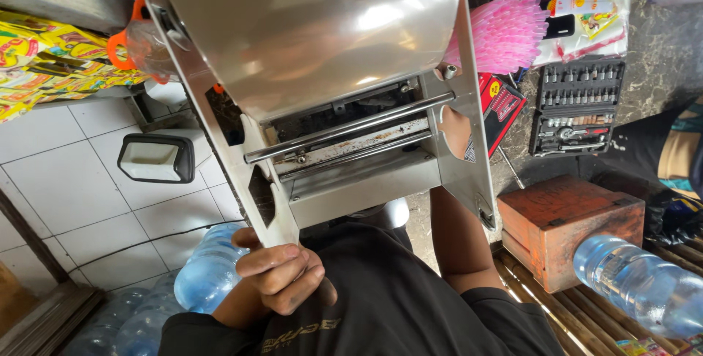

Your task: The person walks through a cluttered room and approaches a counter where a machine is placed. They use a screwdriver to adjust components on the machine while another person assists by holding parts and handing tools. The person continues to tighten screws and align parts on the machine.

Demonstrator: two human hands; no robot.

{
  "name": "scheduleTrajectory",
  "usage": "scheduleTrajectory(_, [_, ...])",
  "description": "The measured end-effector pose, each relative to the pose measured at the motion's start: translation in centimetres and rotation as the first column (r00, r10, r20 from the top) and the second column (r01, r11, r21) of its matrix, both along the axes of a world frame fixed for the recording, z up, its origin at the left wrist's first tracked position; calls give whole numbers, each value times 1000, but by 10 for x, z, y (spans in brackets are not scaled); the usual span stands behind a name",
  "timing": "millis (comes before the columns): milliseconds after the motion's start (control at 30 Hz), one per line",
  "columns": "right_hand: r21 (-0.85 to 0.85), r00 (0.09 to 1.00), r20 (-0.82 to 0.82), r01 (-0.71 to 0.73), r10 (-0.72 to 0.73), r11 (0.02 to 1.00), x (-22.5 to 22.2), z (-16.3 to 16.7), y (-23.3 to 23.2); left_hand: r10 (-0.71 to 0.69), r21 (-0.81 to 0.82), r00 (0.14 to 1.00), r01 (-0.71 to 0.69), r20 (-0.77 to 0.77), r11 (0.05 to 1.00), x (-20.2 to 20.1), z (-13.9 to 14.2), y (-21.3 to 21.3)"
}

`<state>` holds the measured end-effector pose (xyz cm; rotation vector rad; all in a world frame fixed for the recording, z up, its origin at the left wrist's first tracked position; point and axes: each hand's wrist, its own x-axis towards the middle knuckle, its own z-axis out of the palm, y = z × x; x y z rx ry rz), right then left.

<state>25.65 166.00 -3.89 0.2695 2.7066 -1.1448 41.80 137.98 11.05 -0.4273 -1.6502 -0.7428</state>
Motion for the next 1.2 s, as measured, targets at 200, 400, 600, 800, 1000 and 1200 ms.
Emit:
scheduleTrajectory(200, [-436, 973, -15, 202, -232, 877, 0, 16, -18, 7, -17, 1000, -7, -1, 1000, -3, 1, -1])
scheduleTrajectory(400, [-608, 974, -94, -221, 207, 762, -31, -28, 35, 31, -34, 999, -32, -6, 999, -7, 3, -1])
scheduleTrajectory(600, [-588, 993, -48, -119, 112, 800, -29, -38, 36, 37, -47, 999, -37, 8, 998, -7, 2, -1])
scheduleTrajectory(800, [-580, 994, -53, -109, 96, 807, -35, -10, 18, 36, -37, 999, -35, 24, 999, -8, 2, 3])
scheduleTrajectory(1000, [-797, 981, -173, -87, -87, 598, -30, 17, -20, -9, -85, 994, 18, 112, 996, -3, 7, -3])
scheduleTrajectory(1200, [-840, 977, -198, -125, -83, 528, -34, 47, -38, -33, -100, 975, 56, 219, 993, 3, 13, -5])
